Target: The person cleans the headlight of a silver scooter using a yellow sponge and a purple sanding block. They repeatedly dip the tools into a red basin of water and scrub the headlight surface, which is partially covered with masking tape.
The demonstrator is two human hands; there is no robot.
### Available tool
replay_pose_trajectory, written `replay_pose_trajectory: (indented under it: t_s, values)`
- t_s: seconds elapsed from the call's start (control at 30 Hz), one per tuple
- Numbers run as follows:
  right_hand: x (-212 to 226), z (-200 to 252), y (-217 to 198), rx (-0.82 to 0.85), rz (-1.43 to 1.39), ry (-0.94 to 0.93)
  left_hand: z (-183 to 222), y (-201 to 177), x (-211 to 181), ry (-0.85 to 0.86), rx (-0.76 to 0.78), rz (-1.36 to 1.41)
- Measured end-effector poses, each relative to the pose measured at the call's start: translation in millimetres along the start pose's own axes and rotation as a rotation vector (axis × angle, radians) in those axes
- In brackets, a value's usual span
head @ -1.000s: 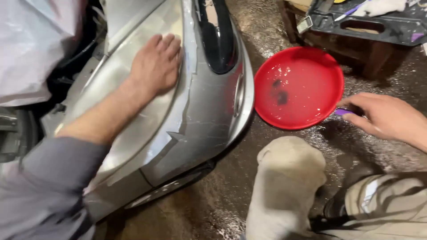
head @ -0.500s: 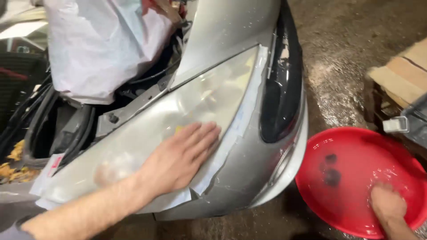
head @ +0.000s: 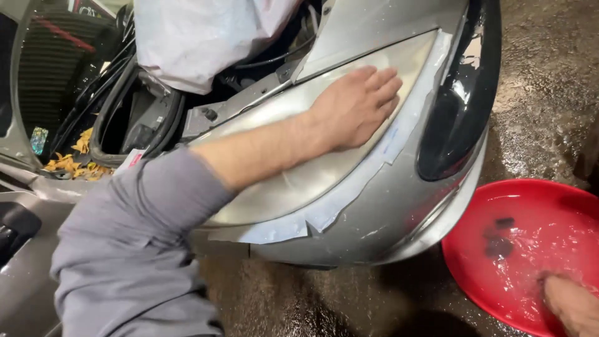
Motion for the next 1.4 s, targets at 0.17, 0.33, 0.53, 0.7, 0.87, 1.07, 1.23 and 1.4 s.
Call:
replay_pose_trajectory:
  t_s: [0.17,0.33,0.53,0.7,0.87,1.07,1.23,1.4]
  values:
    - [-67,180,-34,-0.777,-1.877,0.290,180,-77,-22,0.008,-0.105,0.115]
    - [-85,195,11,-1.067,-2.106,0.445,311,-75,-18,-0.208,-0.069,0.117]
    - [-137,301,-2,-1.726,-2.056,0.337,381,-64,-9,-0.693,-0.192,0.098]
    - [-185,506,-132,-2.339,-1.615,-0.178,429,-77,-43,-1.007,-0.398,0.226]
    - [-58,760,-283,-2.409,-0.349,-0.162,449,-45,-132,-1.513,-0.933,0.167]
    - [-6,799,-348,-2.146,0.417,-0.372,425,23,-170,-1.848,-1.175,0.205]
    - [-6,790,-351,-2.130,0.577,-0.381,423,28,-180,-1.804,-1.159,0.221]
    - [17,814,-386,-2.172,0.544,-0.518,421,25,-182,-1.788,-1.096,0.270]
Point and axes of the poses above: each hand's wrist, its own z-axis away from the middle knuckle, its own y-axis out of the palm, x = y × z, the point moved 4 cm from there along -z, towards the middle knuckle, and after that the axes turned 15 degrees about -z, right-handed, at the moved point
